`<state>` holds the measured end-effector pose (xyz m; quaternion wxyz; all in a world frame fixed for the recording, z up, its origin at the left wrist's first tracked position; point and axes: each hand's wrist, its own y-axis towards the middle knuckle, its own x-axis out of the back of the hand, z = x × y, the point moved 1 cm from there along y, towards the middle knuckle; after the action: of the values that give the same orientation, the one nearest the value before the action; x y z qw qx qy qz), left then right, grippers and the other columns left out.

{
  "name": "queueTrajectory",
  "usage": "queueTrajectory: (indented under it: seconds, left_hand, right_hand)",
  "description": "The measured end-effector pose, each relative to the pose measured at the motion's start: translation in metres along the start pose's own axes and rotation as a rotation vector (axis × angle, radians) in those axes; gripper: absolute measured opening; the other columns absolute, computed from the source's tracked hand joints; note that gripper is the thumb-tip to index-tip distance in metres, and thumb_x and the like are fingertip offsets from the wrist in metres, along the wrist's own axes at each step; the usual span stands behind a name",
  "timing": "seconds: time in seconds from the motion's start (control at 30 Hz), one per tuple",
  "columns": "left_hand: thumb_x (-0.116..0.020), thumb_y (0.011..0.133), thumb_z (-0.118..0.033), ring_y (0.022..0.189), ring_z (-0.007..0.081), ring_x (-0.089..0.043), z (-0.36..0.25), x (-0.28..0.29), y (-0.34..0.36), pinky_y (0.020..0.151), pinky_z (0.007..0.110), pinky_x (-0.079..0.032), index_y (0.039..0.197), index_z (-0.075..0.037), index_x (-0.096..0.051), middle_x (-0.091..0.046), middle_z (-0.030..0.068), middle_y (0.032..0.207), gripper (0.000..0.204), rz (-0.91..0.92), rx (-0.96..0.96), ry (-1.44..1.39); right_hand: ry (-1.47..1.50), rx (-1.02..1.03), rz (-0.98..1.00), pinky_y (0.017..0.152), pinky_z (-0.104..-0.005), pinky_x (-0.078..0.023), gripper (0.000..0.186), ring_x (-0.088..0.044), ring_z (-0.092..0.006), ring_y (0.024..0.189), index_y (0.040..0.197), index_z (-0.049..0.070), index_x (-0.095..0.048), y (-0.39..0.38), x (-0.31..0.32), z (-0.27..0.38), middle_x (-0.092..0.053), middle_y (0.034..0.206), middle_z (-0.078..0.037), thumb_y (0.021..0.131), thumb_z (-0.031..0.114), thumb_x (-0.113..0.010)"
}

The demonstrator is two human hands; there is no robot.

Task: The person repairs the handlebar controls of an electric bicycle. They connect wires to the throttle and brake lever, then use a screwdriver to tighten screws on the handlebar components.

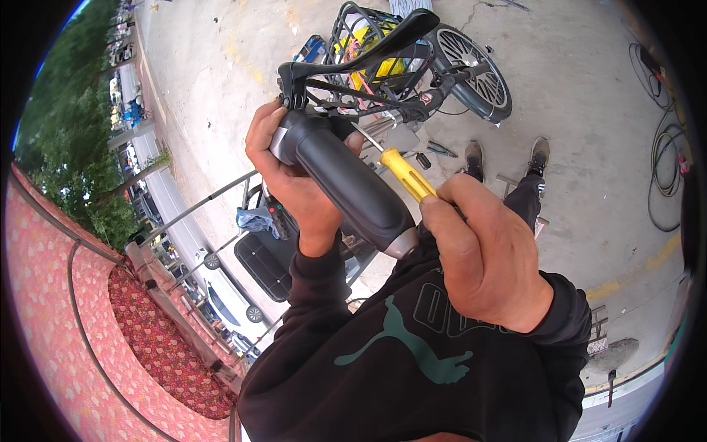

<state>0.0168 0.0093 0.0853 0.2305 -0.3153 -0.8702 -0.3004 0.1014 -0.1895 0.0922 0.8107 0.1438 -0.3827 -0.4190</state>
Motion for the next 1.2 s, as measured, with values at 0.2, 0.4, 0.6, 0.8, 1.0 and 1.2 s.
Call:
queueTrajectory:
  seconds: [0.2,0.4,0.6,0.8,1.0,1.2]
  left_hand:
    - [-0.095,0.066,-0.013,0.123,0.0260,-0.050,0.007,0.002,0.003,0.099,0.034,-0.048,0.135,-0.006,-0.043,-0.041,0.0179,0.141,0.086,0.008,-0.059,0.080]
    - [-0.096,0.064,-0.013,0.126,0.0288,-0.049,0.011,0.000,0.003,0.103,0.037,-0.044,0.135,-0.007,-0.044,-0.043,0.0181,0.140,0.088,-0.005,-0.078,0.035]
    - [-0.096,0.063,-0.013,0.127,0.0298,-0.049,0.013,0.003,0.004,0.104,0.037,-0.043,0.134,-0.007,-0.045,-0.043,0.0185,0.139,0.088,0.001,-0.108,0.057]
    - [-0.096,0.062,-0.013,0.126,0.0297,-0.049,0.012,0.001,0.004,0.103,0.037,-0.043,0.134,-0.007,-0.045,-0.043,0.0194,0.139,0.088,-0.004,-0.107,0.059]
    - [-0.096,0.062,-0.011,0.121,0.0280,-0.051,0.010,0.004,0.003,0.099,0.035,-0.047,0.134,-0.007,-0.046,-0.043,0.0198,0.139,0.088,0.014,-0.111,0.013]
    - [-0.096,0.061,-0.010,0.116,0.0251,-0.054,0.011,0.002,0.007,0.093,0.033,-0.051,0.133,-0.007,-0.046,-0.043,0.0196,0.137,0.088,0.007,-0.144,0.021]
  right_hand:
    - [-0.229,-0.072,0.223,0.055,-0.0296,-0.052,0.036,-0.063,-0.0207,0.068,0.117,-0.002,-0.061,0.003,0.018,-0.001,-0.061,0.098,-0.012,0.088,0.017,-0.071]
    - [-0.025,-0.083,0.021,0.047,-0.0279,-0.043,0.037,-0.056,-0.0163,0.060,0.114,0.004,-0.061,0.008,0.004,-0.005,-0.059,0.093,-0.008,0.082,0.018,-0.075]
    - [-0.073,-0.172,0.218,0.046,-0.0286,-0.044,0.038,-0.058,-0.0172,0.059,0.110,0.002,-0.062,0.011,0.019,0.005,-0.060,0.090,-0.007,0.078,0.016,-0.078]
    - [0.145,-0.192,-0.051,0.045,-0.0278,-0.045,0.050,-0.062,-0.0206,0.057,0.114,0.001,-0.062,0.014,0.005,0.006,-0.064,0.088,-0.010,0.067,0.007,-0.079]
    - [-0.021,-0.198,0.040,0.044,-0.0285,-0.045,0.045,-0.059,-0.0203,0.053,0.109,-0.001,-0.061,0.009,0.013,0.001,-0.060,0.073,-0.008,0.075,0.018,-0.083]
    - [0.181,-0.184,-0.083,0.044,-0.0291,-0.043,0.041,-0.058,-0.0219,0.054,0.110,-0.002,-0.062,0.010,0.000,-0.001,-0.062,0.076,-0.010,0.072,0.001,-0.076]
